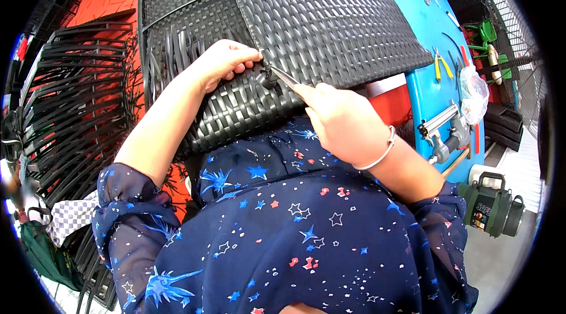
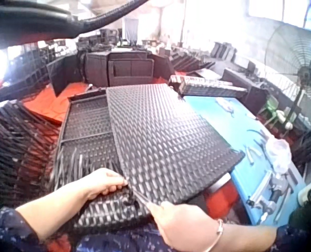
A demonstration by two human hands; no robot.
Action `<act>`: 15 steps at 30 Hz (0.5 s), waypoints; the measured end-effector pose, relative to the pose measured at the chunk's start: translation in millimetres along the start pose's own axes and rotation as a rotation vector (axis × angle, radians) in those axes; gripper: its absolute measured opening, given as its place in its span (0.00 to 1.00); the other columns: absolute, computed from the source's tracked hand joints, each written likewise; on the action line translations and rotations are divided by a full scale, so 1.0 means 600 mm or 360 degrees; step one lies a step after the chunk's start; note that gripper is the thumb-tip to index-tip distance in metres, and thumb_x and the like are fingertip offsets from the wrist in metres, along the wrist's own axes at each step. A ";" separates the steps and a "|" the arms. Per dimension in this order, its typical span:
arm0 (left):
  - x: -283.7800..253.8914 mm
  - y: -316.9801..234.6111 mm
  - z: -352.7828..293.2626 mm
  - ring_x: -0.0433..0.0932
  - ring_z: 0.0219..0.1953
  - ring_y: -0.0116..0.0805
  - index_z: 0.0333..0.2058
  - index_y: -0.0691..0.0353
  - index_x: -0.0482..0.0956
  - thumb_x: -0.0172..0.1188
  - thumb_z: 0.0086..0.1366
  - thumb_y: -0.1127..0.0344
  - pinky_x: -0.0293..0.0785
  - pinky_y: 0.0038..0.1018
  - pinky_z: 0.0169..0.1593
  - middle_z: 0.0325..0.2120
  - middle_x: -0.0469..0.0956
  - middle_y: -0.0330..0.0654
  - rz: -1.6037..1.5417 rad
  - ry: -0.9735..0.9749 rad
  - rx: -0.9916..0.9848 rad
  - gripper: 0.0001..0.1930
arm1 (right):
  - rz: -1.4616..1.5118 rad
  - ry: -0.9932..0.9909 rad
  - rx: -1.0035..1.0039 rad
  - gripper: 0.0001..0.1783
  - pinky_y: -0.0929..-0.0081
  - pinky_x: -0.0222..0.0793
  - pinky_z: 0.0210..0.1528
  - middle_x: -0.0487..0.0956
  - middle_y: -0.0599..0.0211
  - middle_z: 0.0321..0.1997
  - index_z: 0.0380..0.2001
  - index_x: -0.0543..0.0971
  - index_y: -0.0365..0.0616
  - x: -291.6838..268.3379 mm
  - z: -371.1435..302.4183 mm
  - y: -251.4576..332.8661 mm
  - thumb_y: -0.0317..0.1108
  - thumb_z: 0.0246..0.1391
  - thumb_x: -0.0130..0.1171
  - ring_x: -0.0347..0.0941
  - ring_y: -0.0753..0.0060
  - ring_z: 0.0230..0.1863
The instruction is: The person weaves black plastic strips into a basket frame, using pliers to pull the strips through the weave and a staple gun to secure them. The person works on the edge of the basket, repeatedly threading and fastening the strips.
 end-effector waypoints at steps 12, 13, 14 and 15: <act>-0.020 -0.002 0.014 0.63 0.18 0.12 0.28 0.59 0.81 0.67 0.57 0.55 0.54 0.13 0.18 0.21 0.71 0.26 0.0105 0.0200 -0.0057 0.12 | 0.0432 -0.0203 -0.0083 0.22 0.63 0.71 0.34 0.75 0.54 0.30 0.52 0.73 0.36 0.035 -0.003 -0.028 0.24 0.52 0.55 0.73 0.53 0.31; -0.023 -0.003 0.017 0.63 0.18 0.12 0.27 0.59 0.81 0.66 0.57 0.56 0.54 0.12 0.17 0.20 0.71 0.26 0.0080 0.0253 -0.0072 0.12 | 0.0508 -0.0197 -0.0078 0.22 0.63 0.70 0.35 0.75 0.52 0.31 0.52 0.73 0.36 0.034 -0.001 -0.031 0.22 0.51 0.56 0.73 0.51 0.31; -0.026 -0.001 0.020 0.62 0.15 0.11 0.26 0.59 0.79 0.66 0.58 0.57 0.53 0.12 0.15 0.20 0.70 0.27 0.0031 0.0337 -0.0071 0.12 | 0.0558 -0.0252 -0.0141 0.22 0.64 0.70 0.36 0.76 0.52 0.32 0.51 0.73 0.35 0.032 0.002 -0.034 0.21 0.51 0.57 0.73 0.52 0.32; -0.029 0.005 0.023 0.62 0.15 0.11 0.25 0.60 0.79 0.66 0.59 0.57 0.53 0.12 0.15 0.19 0.70 0.27 0.0026 0.0330 -0.0067 0.12 | 0.0592 -0.0268 -0.0176 0.22 0.65 0.70 0.36 0.76 0.52 0.32 0.51 0.73 0.35 0.031 0.003 -0.037 0.21 0.50 0.57 0.73 0.52 0.32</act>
Point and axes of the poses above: each hand's wrist, its own z-axis towards the middle knuckle, its own x-axis out of the palm, y = z × x, the point moved 2 cm from there along z, towards the middle knuckle
